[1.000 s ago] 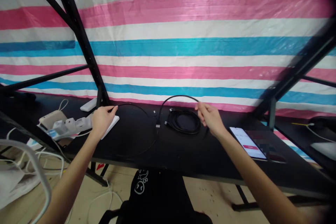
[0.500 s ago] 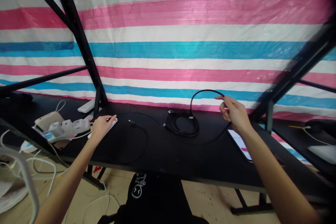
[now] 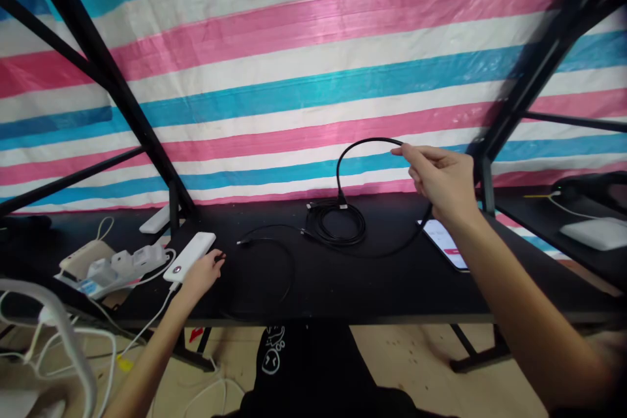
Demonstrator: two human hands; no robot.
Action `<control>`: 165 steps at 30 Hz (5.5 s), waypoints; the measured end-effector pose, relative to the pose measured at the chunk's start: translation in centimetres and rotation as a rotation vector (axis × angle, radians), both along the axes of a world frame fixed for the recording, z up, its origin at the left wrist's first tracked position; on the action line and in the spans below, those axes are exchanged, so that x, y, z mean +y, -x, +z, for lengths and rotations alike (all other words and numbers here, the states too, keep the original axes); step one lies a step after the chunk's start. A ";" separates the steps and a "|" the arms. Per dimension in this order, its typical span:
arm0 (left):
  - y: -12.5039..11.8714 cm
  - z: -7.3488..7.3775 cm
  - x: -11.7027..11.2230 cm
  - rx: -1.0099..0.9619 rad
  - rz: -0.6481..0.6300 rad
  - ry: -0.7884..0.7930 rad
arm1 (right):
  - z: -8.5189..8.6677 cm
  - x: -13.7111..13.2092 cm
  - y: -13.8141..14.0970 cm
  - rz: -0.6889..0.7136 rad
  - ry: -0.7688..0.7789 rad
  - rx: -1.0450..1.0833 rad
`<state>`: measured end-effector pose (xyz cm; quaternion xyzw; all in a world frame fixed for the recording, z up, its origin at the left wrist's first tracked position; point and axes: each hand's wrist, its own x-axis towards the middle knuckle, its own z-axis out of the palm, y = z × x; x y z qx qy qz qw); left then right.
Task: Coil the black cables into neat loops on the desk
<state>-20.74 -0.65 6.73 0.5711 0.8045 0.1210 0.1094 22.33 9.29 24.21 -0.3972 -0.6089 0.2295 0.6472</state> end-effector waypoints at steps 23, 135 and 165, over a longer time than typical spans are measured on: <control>-18.0 13.4 1.6 -0.417 -0.458 -0.883 | 1.6 -2.3 7.3 0.094 -0.609 -0.358; -15.4 18.2 0.0 -0.832 -0.596 -0.080 | 2.4 0.7 6.4 0.839 -0.040 -0.623; -15.3 19.7 -0.7 -1.127 -0.362 -0.658 | -6.7 1.2 6.5 0.907 0.420 -0.400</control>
